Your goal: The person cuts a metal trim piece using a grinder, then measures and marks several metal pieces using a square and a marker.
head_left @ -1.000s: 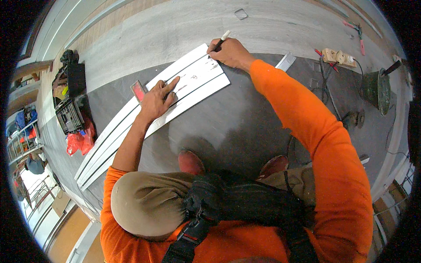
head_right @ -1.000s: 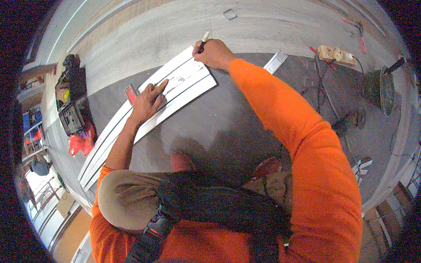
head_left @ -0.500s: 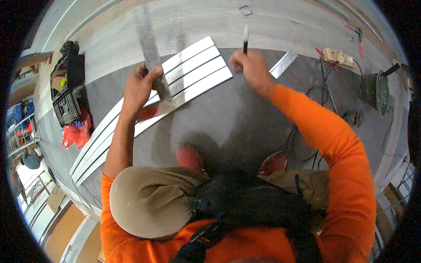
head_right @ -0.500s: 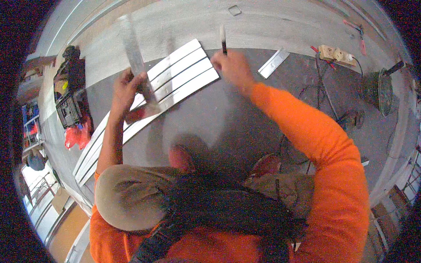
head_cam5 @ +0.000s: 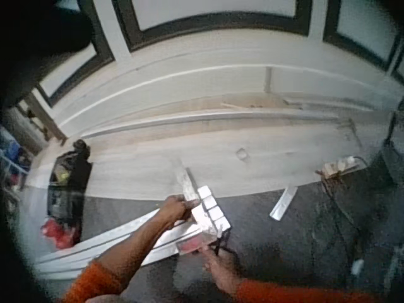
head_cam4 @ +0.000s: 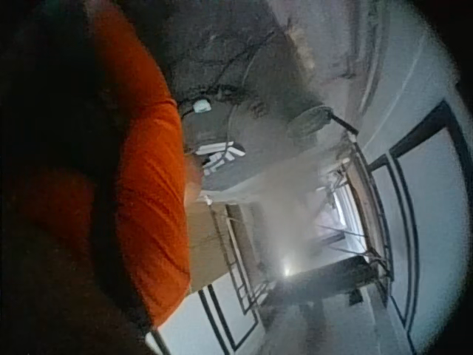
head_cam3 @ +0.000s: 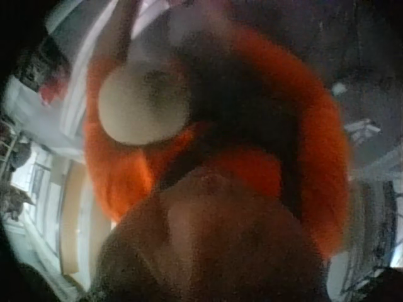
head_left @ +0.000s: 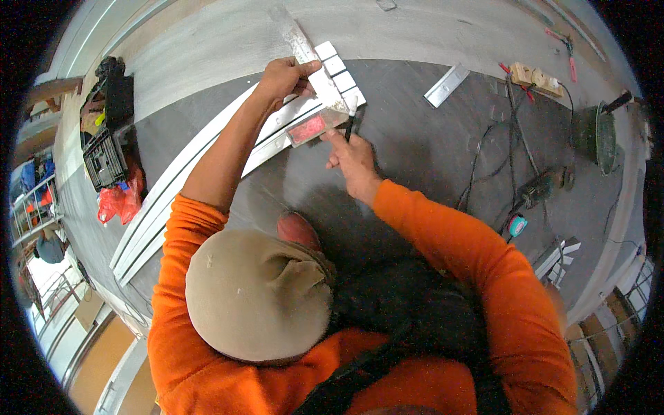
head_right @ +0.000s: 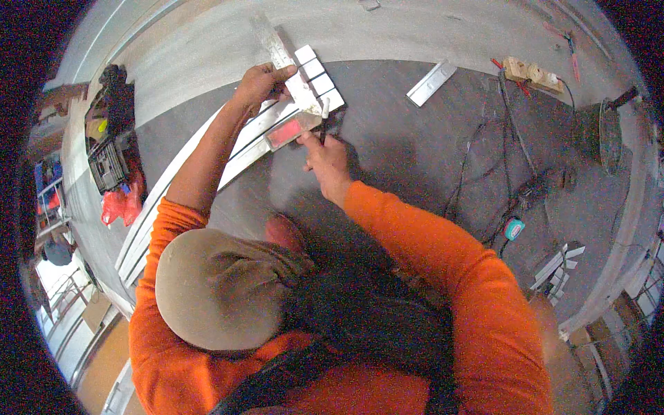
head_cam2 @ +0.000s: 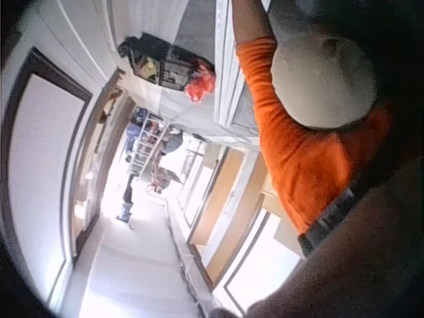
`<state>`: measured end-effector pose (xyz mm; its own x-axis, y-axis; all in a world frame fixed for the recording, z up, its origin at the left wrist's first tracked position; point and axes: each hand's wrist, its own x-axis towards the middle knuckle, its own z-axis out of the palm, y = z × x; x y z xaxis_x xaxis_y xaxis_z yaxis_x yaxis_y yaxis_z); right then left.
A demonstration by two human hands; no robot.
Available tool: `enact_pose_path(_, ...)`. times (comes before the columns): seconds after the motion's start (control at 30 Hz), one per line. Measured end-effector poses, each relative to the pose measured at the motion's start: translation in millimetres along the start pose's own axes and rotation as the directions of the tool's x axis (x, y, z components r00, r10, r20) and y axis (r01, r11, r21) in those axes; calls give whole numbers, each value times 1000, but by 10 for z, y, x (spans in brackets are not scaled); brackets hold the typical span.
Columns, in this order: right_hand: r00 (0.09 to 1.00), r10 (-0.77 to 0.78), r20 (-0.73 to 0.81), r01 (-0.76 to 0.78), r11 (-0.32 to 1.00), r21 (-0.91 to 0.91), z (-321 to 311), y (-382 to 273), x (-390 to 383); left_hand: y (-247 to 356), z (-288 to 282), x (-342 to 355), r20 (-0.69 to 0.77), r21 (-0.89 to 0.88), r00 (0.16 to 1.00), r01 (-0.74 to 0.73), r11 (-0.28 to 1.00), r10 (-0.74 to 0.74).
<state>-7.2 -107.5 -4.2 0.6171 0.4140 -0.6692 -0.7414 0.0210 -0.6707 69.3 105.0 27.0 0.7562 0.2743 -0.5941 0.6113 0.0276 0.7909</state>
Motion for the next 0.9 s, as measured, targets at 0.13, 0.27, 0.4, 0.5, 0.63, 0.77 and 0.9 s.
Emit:
enact_pose_path(0.13, 995, 88, -49, -84, 992, 91, -75, 207, -79, -165, 196, -33, 97, -20, 994, 62, 998, -60)
enact_pose_path(0.27, 992, 65, -110, -54, 994, 96, -184, 254, -64, -137, 310, -124, 134, 73, 989, 47, 996, -56)
enact_pose_path(0.4, 996, 23, -80, -18, 998, 64, -179, 271, -8, -2, 197, -14, 2, 657, 999, -42, 753, 53)
enact_pose_path(0.5, 998, 55, -37, -50, 990, 129, -105, 237, 95, 56, 143, 32, -81, 806, 979, -45, 591, 185)
enact_pose_path(0.63, 994, 90, -57, -80, 985, 154, -128, 238, 182, 154, 240, 13, -139, 878, 936, -35, 477, 325)
enact_pose_path(0.77, 995, 86, -43, -79, 988, 134, -45, 197, 90, -201, -13, 277, -240, 869, 785, -89, 487, 572)
enact_pose_path(0.9, 996, 87, -35, -81, 984, 159, -154, 267, 61, -230, 49, 368, -275, 777, 837, -97, 622, 474)
